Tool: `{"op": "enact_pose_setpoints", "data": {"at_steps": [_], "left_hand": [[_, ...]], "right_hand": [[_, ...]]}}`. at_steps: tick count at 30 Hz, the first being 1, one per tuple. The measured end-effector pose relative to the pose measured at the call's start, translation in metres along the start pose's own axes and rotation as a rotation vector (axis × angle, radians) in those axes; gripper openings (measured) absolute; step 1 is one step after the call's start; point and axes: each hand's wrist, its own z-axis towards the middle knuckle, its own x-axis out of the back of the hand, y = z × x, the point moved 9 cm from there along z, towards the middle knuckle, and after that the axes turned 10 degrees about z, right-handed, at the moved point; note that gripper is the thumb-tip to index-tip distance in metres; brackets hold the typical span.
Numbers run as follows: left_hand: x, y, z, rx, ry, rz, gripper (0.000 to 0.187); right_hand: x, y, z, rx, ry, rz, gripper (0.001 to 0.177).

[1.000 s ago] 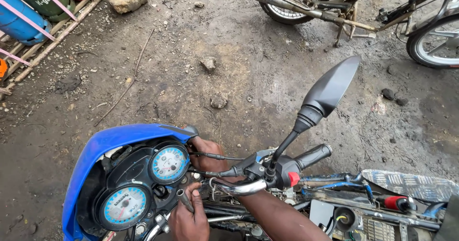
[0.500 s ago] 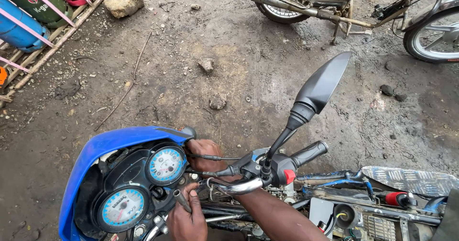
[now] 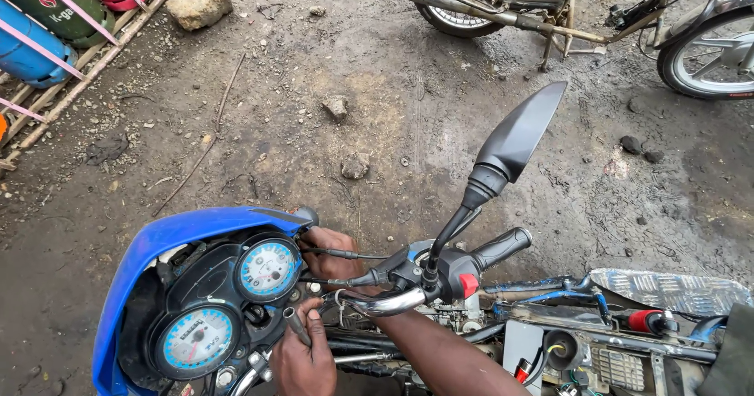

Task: The person uses a socket wrench to loosen and remove bolts from the blue front fairing of a motorcycle. After removing the bolts, the person detaches the fairing from the handlebars and sets it aside.

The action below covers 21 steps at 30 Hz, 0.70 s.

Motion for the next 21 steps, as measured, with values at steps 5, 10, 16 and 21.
{"op": "enact_pose_setpoints", "data": {"at_steps": [5, 10, 16, 21], "left_hand": [[0.001, 0.001, 0.0, 0.022, -0.051, 0.014, 0.034], [0.0, 0.0, -0.002, 0.046, -0.075, 0.009, 0.034], [-0.002, -0.003, -0.002, 0.078, -0.106, 0.022, 0.036], [0.002, 0.001, -0.003, 0.074, -0.1, 0.023, 0.035]], "right_hand": [[0.002, 0.002, 0.0, -0.015, 0.039, 0.094, 0.011], [-0.005, 0.013, -0.004, 0.097, 0.053, 0.041, 0.016], [-0.01, 0.02, -0.005, 0.034, 0.018, -0.019, 0.018], [-0.014, 0.027, -0.005, 0.07, -0.025, -0.048, 0.022]]}}
